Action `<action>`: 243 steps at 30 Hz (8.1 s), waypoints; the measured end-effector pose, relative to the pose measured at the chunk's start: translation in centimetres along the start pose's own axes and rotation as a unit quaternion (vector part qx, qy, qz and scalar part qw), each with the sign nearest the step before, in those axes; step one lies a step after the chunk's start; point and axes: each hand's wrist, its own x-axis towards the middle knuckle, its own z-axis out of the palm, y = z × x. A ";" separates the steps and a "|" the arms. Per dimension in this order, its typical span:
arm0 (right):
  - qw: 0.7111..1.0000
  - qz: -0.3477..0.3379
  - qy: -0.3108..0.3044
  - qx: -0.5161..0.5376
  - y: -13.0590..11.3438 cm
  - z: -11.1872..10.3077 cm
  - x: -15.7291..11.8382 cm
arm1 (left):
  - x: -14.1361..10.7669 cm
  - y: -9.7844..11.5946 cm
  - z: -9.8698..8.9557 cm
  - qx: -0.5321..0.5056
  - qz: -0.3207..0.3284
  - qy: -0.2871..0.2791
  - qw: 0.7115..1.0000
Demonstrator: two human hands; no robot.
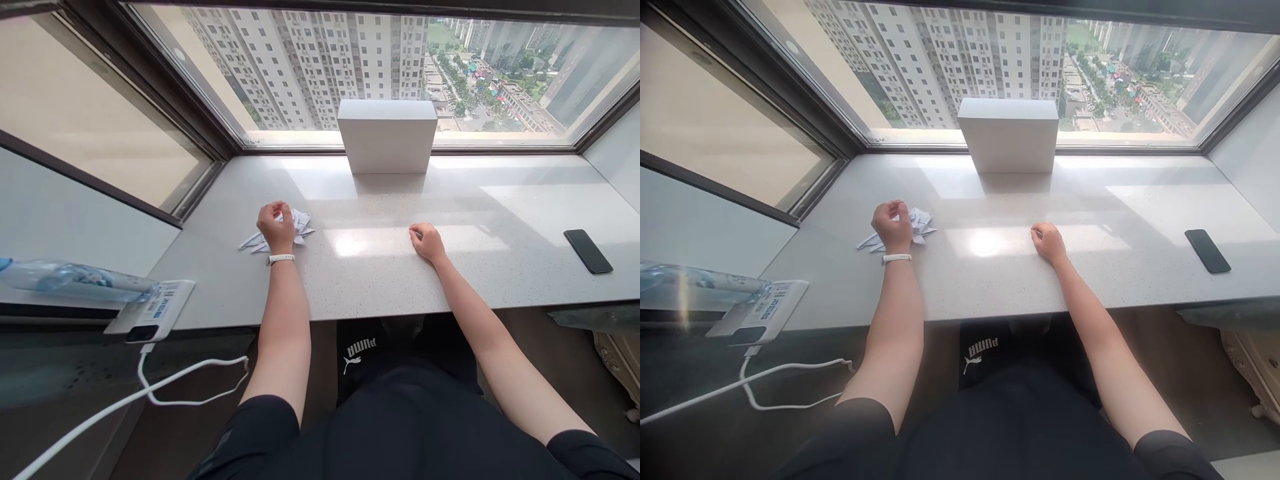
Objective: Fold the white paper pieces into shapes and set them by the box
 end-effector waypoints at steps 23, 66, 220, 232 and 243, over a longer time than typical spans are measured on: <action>1.000 0.003 0.004 0.024 0.6 0.3 -0.3 | -0.5 -4.7 -2.9 0.134 -0.119 -0.085 0.980; 0.928 0.136 -0.044 0.343 1.3 -4.9 3.2 | -15.7 10.4 14.8 -0.021 0.385 -0.407 0.828; 0.963 0.117 0.062 0.234 0.2 -5.7 4.5 | -12.6 11.1 14.7 -0.466 -0.056 -0.239 0.850; 0.999 0.027 0.002 0.033 -0.7 -7.3 3.8 | -12.3 11.3 14.6 -0.466 -0.071 -0.206 0.857; 0.955 -0.180 -0.233 -0.044 -5.1 -7.9 0.6 | -12.5 11.2 15.3 -0.480 -0.070 -0.199 0.851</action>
